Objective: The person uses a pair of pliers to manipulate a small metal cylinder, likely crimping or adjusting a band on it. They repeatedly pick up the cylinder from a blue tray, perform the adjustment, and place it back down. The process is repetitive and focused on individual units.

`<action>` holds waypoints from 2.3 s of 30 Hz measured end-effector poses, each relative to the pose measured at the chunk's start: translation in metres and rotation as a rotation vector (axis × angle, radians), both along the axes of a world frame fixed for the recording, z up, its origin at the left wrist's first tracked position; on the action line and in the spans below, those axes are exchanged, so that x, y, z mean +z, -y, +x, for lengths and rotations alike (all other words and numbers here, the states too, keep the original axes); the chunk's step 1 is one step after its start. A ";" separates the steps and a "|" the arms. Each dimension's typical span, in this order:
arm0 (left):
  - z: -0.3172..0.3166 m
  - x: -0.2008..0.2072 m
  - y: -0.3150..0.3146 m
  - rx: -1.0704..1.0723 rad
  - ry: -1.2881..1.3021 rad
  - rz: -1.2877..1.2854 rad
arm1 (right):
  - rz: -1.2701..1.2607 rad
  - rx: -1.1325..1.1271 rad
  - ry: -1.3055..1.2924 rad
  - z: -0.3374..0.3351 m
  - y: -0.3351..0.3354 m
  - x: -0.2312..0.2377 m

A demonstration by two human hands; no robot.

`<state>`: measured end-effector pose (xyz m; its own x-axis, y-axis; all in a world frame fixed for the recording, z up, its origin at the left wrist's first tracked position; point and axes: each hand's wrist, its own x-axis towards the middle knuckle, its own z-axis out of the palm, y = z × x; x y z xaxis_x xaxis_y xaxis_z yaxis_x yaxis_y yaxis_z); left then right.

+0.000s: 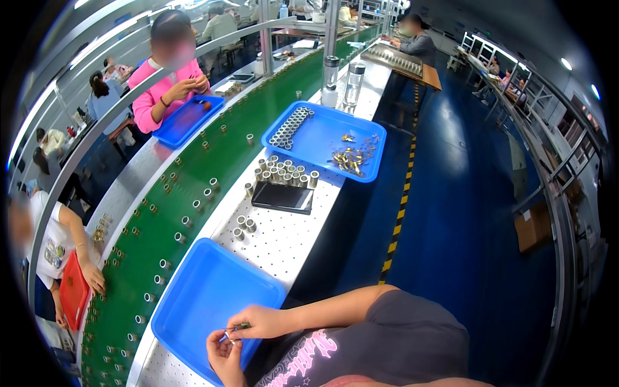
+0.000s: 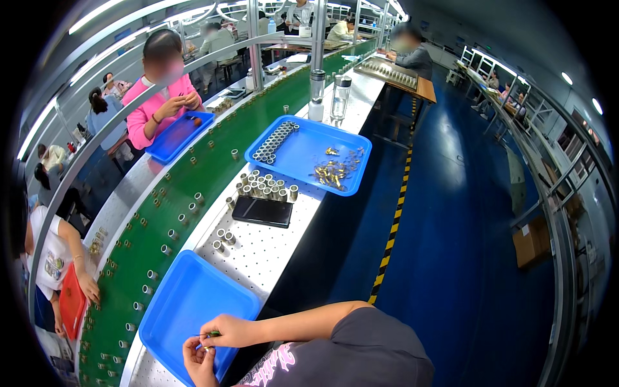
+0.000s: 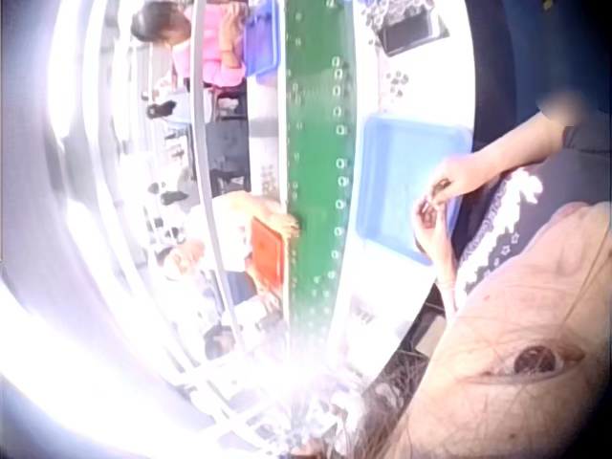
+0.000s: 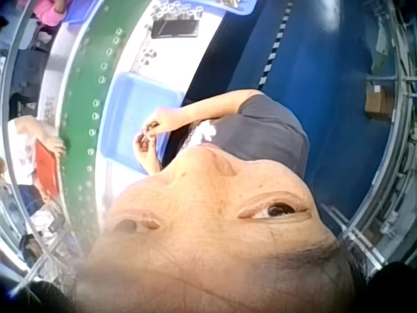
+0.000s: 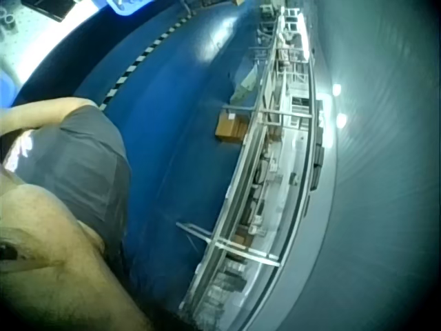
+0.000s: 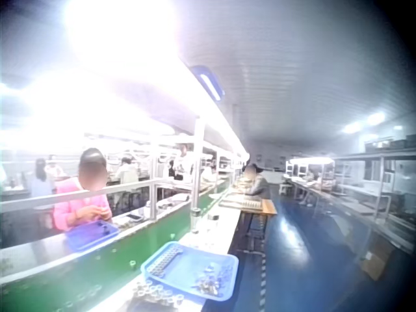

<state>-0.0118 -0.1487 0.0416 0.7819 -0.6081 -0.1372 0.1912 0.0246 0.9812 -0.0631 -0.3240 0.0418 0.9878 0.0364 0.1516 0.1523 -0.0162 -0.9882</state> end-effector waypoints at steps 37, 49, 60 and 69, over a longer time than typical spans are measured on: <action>0.000 0.000 0.000 0.135 -0.231 -0.181 | 0.325 0.144 -0.085 0.007 -0.012 -0.006; 0.002 0.001 -0.001 0.226 -0.207 -0.191 | 0.302 0.159 -0.106 0.011 -0.018 -0.008; -0.001 -0.001 -0.001 0.243 -0.229 -0.200 | 0.338 0.191 -0.144 0.011 -0.019 -0.009; 0.017 -0.006 -0.007 0.236 -0.328 -0.279 | 0.307 0.089 -0.202 0.022 -0.025 0.005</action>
